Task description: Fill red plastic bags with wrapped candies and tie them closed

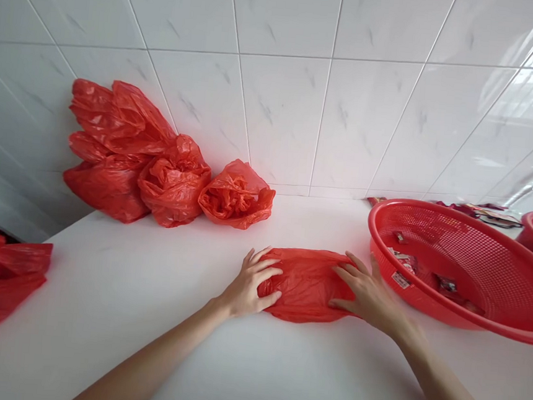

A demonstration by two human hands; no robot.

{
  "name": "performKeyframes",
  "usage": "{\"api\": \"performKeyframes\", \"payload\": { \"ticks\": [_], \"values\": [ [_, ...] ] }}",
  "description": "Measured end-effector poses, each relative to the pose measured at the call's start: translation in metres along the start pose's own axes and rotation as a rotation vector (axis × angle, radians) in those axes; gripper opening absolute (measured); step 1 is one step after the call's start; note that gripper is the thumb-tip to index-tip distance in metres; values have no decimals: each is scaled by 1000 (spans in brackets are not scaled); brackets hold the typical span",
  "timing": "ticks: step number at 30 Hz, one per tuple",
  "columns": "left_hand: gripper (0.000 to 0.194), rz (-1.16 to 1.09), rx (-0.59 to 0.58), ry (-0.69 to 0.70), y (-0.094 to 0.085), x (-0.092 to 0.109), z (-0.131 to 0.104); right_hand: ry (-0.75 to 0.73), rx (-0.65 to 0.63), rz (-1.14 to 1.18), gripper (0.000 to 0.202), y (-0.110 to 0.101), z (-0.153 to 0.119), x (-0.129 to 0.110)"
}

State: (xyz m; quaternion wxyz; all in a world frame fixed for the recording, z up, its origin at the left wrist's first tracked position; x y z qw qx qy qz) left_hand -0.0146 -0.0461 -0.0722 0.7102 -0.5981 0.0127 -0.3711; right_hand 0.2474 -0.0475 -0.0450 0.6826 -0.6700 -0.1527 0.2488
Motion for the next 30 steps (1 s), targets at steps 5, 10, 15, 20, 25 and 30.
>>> {"api": "performKeyframes", "payload": {
  "ticks": [5,10,15,20,25,30],
  "values": [
    [35,-22,-28,-33,2,1,3,-24,79,-13,58,4,-1,7],
    [38,-29,-46,-35,4,3,7,-102,183,-53,55,11,-3,12],
    [38,-59,-32,-32,4,5,9,-133,252,-86,53,14,-3,13],
    [38,-88,-32,-38,5,6,10,-146,294,-90,50,18,-1,12],
    [36,-105,-32,-34,5,6,12,-146,318,-84,47,20,-1,11],
    [34,-126,-33,-53,6,4,12,-138,301,-68,43,19,-1,8]
  ]
}}
Point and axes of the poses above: each hand's wrist, its own z-axis towards the middle knuckle, its own y-axis out of the palm, x = y × z, the point moved 4 cm from there along z, towards the middle knuckle, and after that the axes turned 3 degrees about -y, right-handed, at the moved point
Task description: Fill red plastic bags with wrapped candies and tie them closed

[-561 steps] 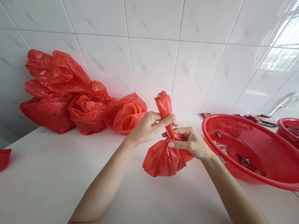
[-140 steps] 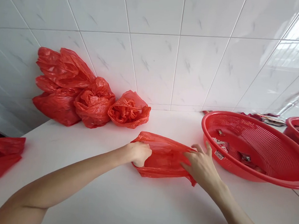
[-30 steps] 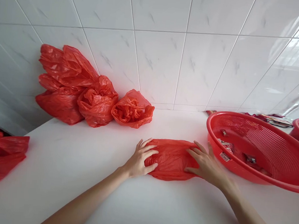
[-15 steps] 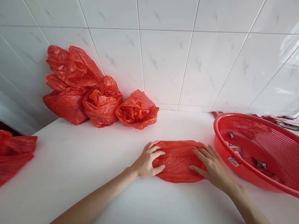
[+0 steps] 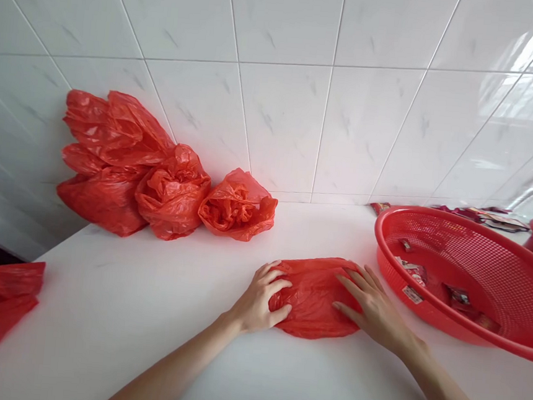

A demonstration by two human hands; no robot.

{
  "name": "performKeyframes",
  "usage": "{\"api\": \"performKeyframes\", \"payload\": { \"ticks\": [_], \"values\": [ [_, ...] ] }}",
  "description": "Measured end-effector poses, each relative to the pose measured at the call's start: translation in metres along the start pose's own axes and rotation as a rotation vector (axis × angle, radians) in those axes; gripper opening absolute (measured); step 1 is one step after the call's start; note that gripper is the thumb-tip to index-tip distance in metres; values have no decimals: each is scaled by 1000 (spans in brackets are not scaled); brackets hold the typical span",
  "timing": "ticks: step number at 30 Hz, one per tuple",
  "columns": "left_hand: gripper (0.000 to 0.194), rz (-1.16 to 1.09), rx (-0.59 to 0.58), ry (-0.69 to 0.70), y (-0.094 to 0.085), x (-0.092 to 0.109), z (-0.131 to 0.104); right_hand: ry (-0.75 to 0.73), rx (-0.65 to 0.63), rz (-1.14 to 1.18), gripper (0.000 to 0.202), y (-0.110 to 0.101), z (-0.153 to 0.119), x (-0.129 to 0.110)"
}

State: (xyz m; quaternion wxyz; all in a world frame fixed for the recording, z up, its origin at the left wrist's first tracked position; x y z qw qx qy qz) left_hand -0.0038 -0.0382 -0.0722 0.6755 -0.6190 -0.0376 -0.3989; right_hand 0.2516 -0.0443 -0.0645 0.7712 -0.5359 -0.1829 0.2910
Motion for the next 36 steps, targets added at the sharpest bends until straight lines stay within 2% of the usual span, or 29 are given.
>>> {"api": "performKeyframes", "payload": {
  "ticks": [11,30,36],
  "values": [
    [33,-48,2,-1,0,-1,-1,-4,7,10,44,10,-3,2],
    [32,-43,-39,-30,2,-2,-5,-5,-9,13,43,7,-2,-2],
    [34,-21,-19,-44,1,-3,-6,0,-25,-5,43,4,0,-6]
  ]
}}
Point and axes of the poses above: each hand's wrist, its own z-axis towards the middle knuckle, its own y-axis out of the palm, x = y × z, the point moved 4 cm from there along z, towards the middle knuckle, and after that the axes turned 3 degrees about -y, right-handed, at the moved point
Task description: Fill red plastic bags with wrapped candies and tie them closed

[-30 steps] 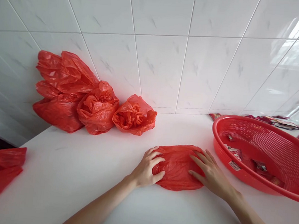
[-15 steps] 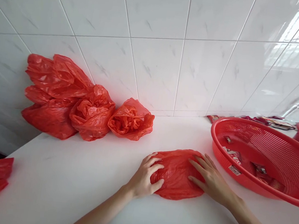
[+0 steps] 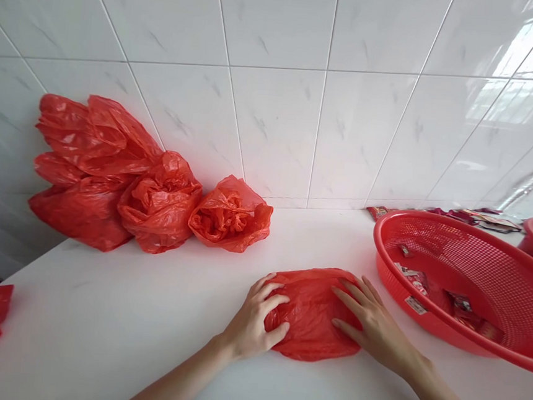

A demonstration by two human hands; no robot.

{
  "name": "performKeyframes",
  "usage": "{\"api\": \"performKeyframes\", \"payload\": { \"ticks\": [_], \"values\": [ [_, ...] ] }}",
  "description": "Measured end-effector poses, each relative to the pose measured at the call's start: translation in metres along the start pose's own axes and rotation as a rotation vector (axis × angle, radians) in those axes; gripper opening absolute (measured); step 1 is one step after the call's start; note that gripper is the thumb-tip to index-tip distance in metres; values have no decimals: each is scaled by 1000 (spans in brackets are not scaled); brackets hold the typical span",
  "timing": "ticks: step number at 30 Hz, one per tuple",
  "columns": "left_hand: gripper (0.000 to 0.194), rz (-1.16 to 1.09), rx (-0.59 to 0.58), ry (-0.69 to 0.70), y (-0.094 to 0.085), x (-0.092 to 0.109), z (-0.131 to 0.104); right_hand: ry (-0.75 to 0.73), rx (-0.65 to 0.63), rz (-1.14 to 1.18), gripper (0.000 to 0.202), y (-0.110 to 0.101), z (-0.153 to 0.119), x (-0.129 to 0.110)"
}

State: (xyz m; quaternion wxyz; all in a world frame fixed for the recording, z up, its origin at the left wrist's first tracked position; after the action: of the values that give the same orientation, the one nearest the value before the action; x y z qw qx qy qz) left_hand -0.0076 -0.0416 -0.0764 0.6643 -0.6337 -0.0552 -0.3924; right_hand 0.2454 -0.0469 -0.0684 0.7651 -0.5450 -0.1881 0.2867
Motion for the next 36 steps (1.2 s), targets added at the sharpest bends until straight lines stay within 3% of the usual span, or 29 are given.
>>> {"api": "performKeyframes", "payload": {
  "ticks": [6,13,20,27,32,36],
  "values": [
    [26,109,148,43,-5,2,-2,50,8,37,32,-5,2,-3],
    [15,131,315,188,-7,9,-9,90,-9,115,12,-14,8,-11],
    [15,92,407,456,-8,37,-22,85,-2,118,13,-19,9,-13],
    [18,-40,482,527,-5,43,-28,86,50,140,16,-22,8,-12],
    [16,-71,445,572,13,44,-40,74,65,178,15,-22,9,-18],
    [17,-47,501,757,43,43,-55,8,159,187,26,-30,13,-27]
  ]
}}
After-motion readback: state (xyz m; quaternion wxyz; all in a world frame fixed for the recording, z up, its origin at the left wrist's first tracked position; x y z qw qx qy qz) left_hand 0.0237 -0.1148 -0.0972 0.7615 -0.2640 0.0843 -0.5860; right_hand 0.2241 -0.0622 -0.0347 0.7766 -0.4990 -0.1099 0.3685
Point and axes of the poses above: each hand's wrist, its own z-axis towards the middle knuckle, its own y-axis out of the palm, x = y × z, the point moved 4 cm from there along z, towards the middle knuckle, and after that the axes turned 3 degrees about -y, right-handed, at the moved point
